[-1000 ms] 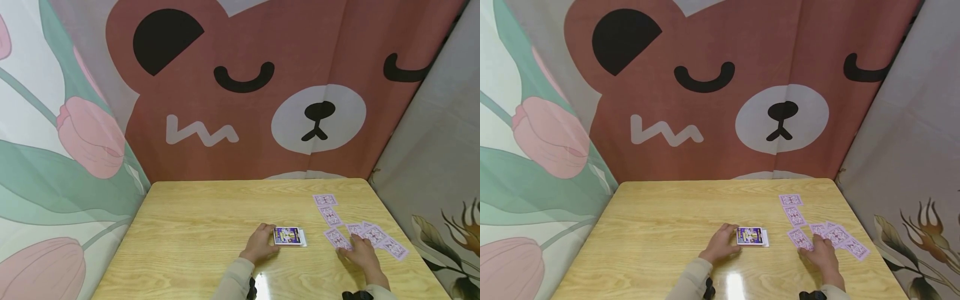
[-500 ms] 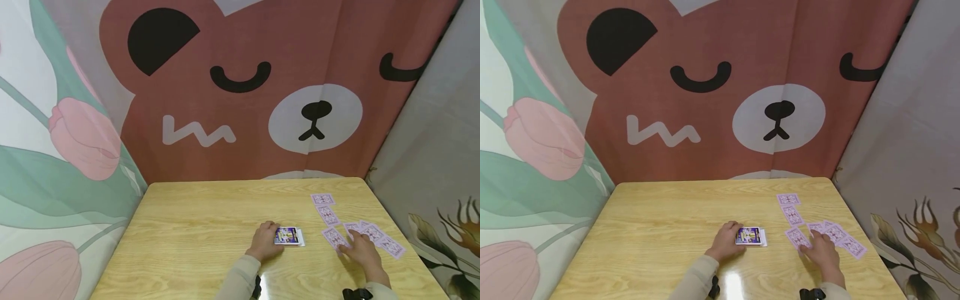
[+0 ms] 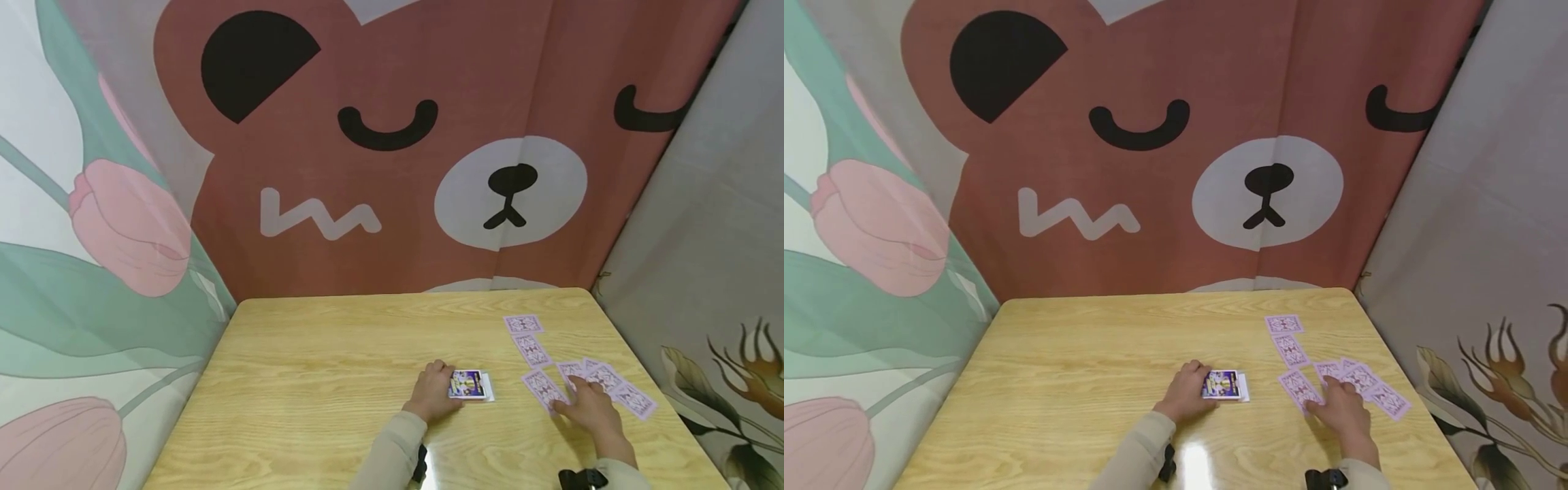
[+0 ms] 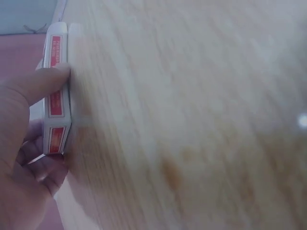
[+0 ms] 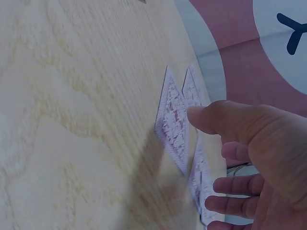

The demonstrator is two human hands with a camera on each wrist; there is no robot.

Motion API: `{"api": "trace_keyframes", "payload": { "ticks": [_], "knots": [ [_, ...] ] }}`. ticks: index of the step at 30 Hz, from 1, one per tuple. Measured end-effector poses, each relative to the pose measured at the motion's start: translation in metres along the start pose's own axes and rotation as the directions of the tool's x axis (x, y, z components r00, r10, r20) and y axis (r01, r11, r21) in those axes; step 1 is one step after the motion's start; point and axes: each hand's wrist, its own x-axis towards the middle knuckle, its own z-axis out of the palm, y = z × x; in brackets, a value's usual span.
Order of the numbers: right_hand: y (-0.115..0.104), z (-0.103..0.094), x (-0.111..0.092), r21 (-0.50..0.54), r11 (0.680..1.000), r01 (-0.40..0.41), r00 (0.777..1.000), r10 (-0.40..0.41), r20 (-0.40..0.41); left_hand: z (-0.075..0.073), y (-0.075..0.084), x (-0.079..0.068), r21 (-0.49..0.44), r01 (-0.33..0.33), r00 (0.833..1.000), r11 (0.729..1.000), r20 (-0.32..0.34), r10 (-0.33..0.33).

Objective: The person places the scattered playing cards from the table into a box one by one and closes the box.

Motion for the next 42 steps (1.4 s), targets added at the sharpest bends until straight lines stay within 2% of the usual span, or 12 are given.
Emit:
{"api": "trace_keyframes", "payload": {
  "ticks": [2,7,13,18,28,34,42],
  "knots": [
    [-0.003,-0.002,-0.001,-0.001,1.000,0.013,1.000,-0.013,-0.014,-0.003,0.000,-0.001,-0.046,0.000,1.000,0.999,0.007,0.001],
    [-0.010,-0.007,-0.003,-0.016,0.998,0.057,0.996,-0.058,-0.070,-0.012,0.001,-0.002,-0.139,0.053,0.998,0.989,0.032,-0.049],
    [-0.013,-0.011,-0.003,-0.031,0.998,0.050,0.996,-0.053,-0.075,-0.021,0.004,-0.003,-0.139,0.046,0.999,0.989,0.018,-0.044],
    [-0.022,-0.011,-0.009,-0.021,0.997,0.076,0.994,-0.078,-0.074,-0.026,0.004,-0.010,-0.166,0.024,1.000,0.986,-0.014,-0.026],
    [-0.039,0.004,-0.018,-0.016,0.991,0.134,0.984,-0.135,-0.118,-0.041,0.002,-0.022,-0.173,0.012,0.998,0.985,-0.061,-0.023],
    [-0.052,0.015,-0.017,-0.014,0.980,0.199,0.965,-0.198,-0.169,-0.049,-0.005,-0.030,-0.148,0.009,0.992,0.989,-0.121,-0.027],
    [-0.069,0.022,-0.018,-0.024,0.969,0.247,0.952,-0.247,-0.179,-0.057,-0.010,-0.039,-0.189,0.021,0.987,0.982,-0.152,-0.050]
  ]
}}
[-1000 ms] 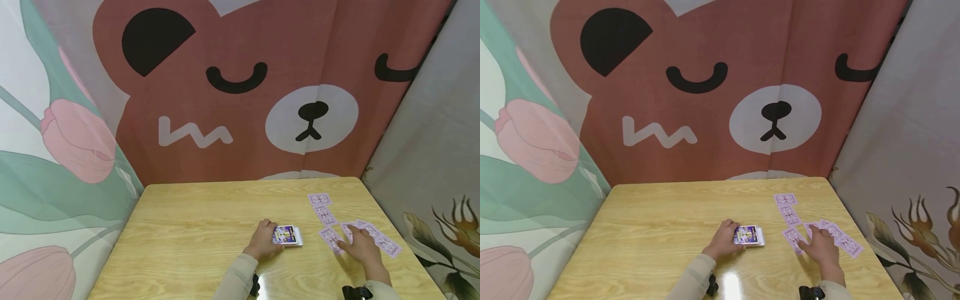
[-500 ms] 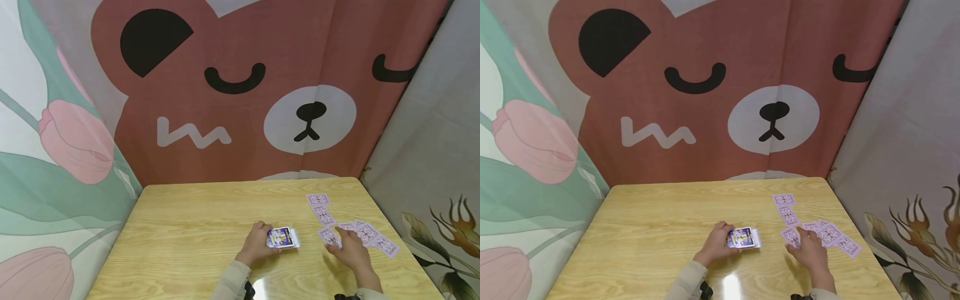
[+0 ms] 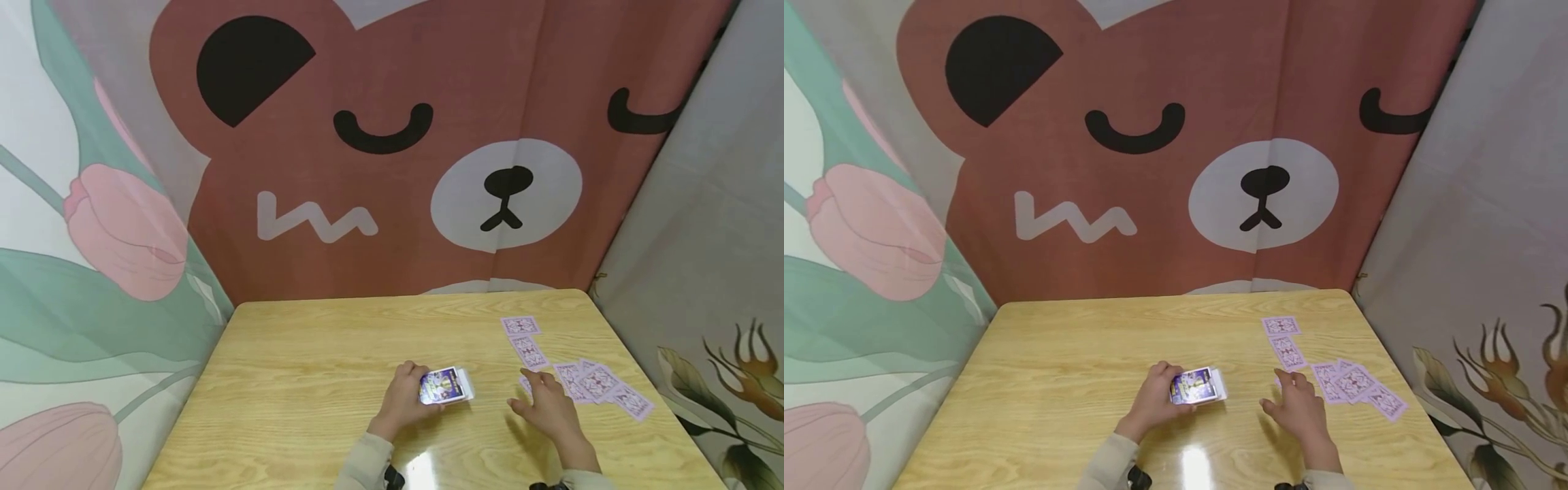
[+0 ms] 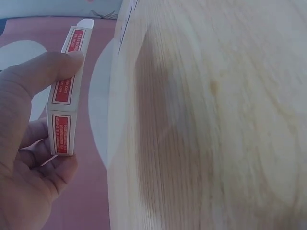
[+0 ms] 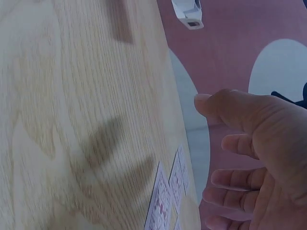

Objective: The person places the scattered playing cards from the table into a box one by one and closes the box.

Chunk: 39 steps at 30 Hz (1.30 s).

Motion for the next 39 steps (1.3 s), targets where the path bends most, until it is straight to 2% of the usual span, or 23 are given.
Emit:
{"api": "trace_keyframes", "payload": {
  "ticks": [7,15,22,26,29,34,39],
  "knots": [
    [-0.002,0.001,0.002,0.021,1.000,0.008,1.000,-0.007,-0.011,-0.003,0.000,-0.001,-0.036,-0.013,1.000,0.999,-0.011,0.013],
    [0.017,0.007,-0.001,0.160,0.987,0.032,0.996,-0.017,-0.091,-0.007,-0.005,-0.003,-0.080,-0.002,1.000,0.997,-0.009,0.002],
    [0.035,0.015,-0.006,0.225,0.970,-0.094,0.986,0.122,-0.113,-0.013,-0.010,-0.005,-0.111,0.010,1.000,0.994,0.000,-0.010],
    [0.044,0.016,-0.006,0.236,0.957,-0.171,0.977,0.196,-0.085,-0.014,-0.013,-0.005,-0.120,0.007,1.000,0.993,-0.005,-0.008],
    [0.051,0.015,-0.006,0.221,0.953,-0.208,0.973,0.225,-0.051,-0.015,-0.015,-0.005,-0.115,0.002,1.000,0.993,-0.012,-0.004],
    [0.060,0.015,-0.004,0.192,0.951,-0.242,0.966,0.255,-0.045,-0.018,-0.016,-0.005,-0.115,0.009,1.000,0.993,-0.008,-0.010],
    [0.062,0.015,-0.004,0.185,0.931,-0.314,0.947,0.322,-0.013,-0.021,-0.016,-0.006,-0.127,0.023,1.000,0.992,0.003,-0.023]
  ]
}}
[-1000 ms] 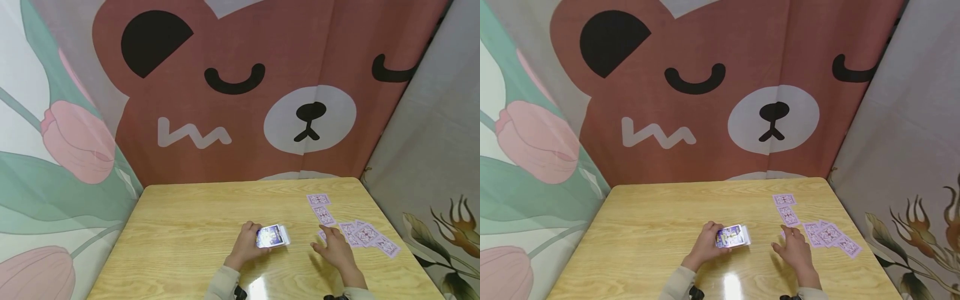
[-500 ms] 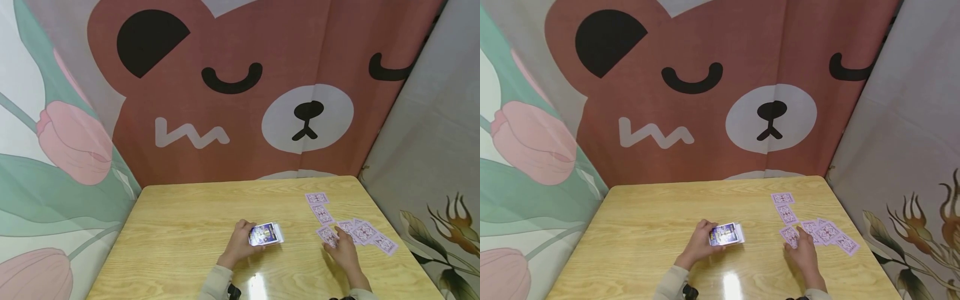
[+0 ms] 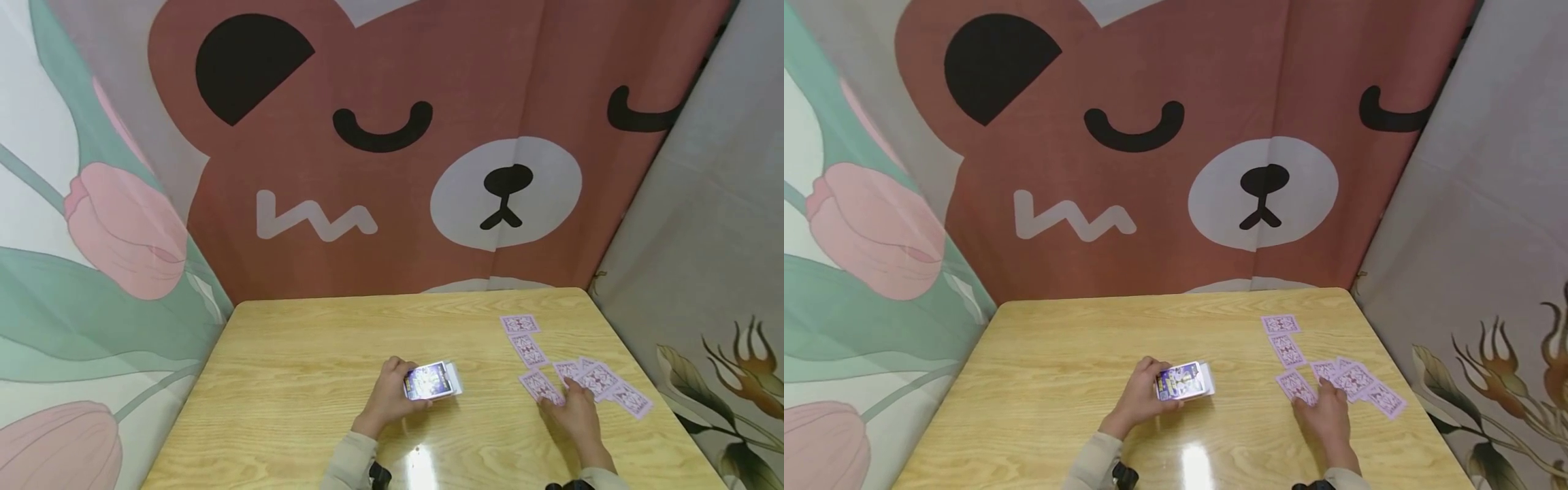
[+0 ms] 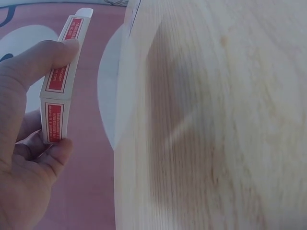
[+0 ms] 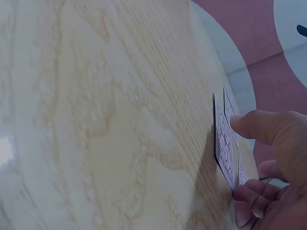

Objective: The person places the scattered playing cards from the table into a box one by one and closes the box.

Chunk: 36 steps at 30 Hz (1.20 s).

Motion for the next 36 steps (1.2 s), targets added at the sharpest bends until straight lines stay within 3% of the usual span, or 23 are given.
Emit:
{"api": "trace_keyframes", "payload": {
  "ticks": [6,12,25,29,36],
  "knots": [
    [0.000,0.000,-0.001,-0.035,0.998,-0.046,0.999,0.047,0.012,-0.003,0.000,0.000,-0.005,-0.011,1.000,1.000,-0.008,0.011],
    [0.002,-0.002,-0.007,-0.039,0.989,-0.142,0.990,0.143,0.017,-0.004,-0.001,0.001,-0.011,-0.005,1.000,1.000,0.004,0.005],
    [0.006,-0.003,-0.001,0.006,0.983,-0.186,0.982,0.186,0.037,-0.009,-0.001,0.000,-0.002,0.006,1.000,1.000,0.013,-0.006],
    [0.004,0.001,-0.004,0.011,0.985,-0.171,0.985,0.171,-0.021,-0.009,-0.001,0.000,-0.001,0.004,1.000,1.000,0.009,-0.004],
    [0.002,0.012,-0.009,-0.011,0.997,-0.075,0.980,0.072,-0.187,-0.009,-0.001,-0.001,-0.003,0.017,1.000,1.000,0.014,-0.017]
  ]
}}
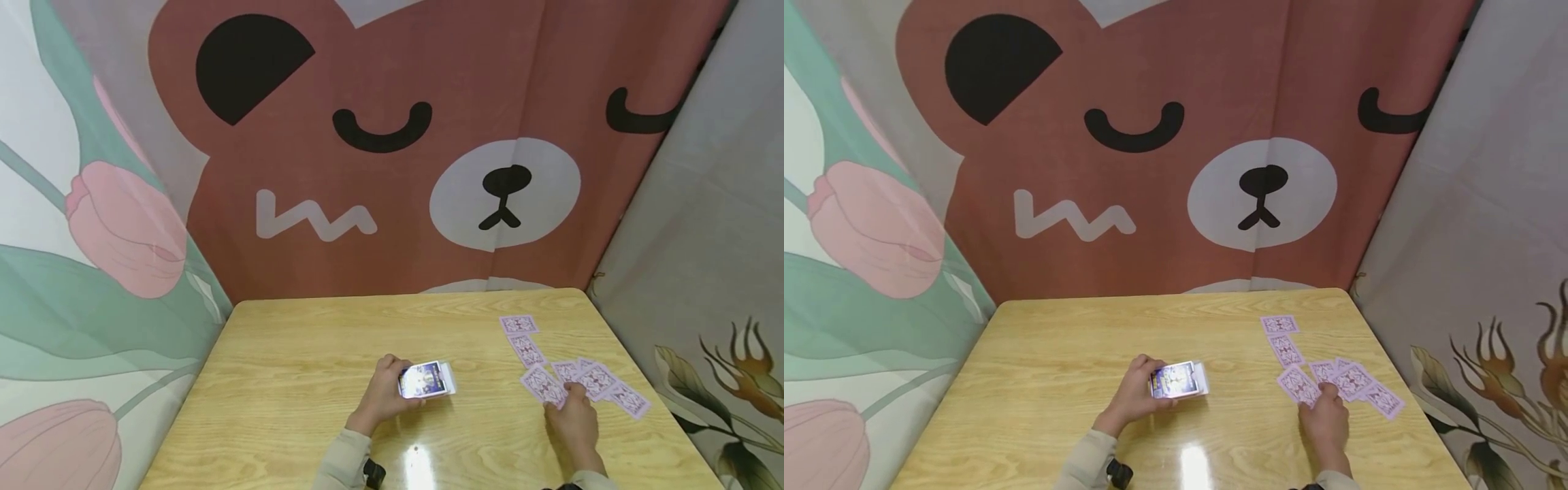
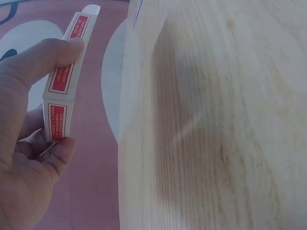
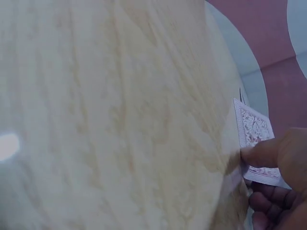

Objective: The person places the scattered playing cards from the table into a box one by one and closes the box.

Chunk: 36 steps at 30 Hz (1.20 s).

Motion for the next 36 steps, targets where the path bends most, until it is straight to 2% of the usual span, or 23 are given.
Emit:
{"api": "trace_keyframes", "payload": {
  "ticks": [9,14,17,21,24,36],
  "knots": [
    [0.002,0.002,0.001,0.134,0.985,0.108,0.985,-0.088,-0.148,-0.001,0.001,0.001,0.017,-0.014,1.000,1.000,-0.014,0.014],
    [-0.002,-0.001,0.002,0.265,0.961,0.073,0.977,-0.015,-0.215,-0.004,0.002,0.001,0.017,-0.018,1.000,1.000,-0.018,0.018],
    [-0.005,-0.002,0.002,0.305,0.952,0.032,0.976,0.035,-0.214,-0.004,0.003,0.001,0.014,-0.023,1.000,1.000,-0.017,0.024],
    [-0.007,-0.003,0.001,0.320,0.947,0.007,0.976,0.063,-0.207,-0.004,0.002,0.001,0.016,-0.037,0.999,0.999,-0.022,0.038],
    [-0.009,-0.005,-0.001,0.366,0.931,-0.011,0.977,0.088,-0.193,-0.004,0.002,0.001,0.017,-0.038,0.999,0.999,-0.022,0.039],
    [-0.032,-0.007,-0.004,0.585,0.811,-0.002,0.980,0.117,-0.159,-0.006,0.002,0.002,0.004,-0.024,1.000,1.000,-0.014,0.024]
  ]
}}
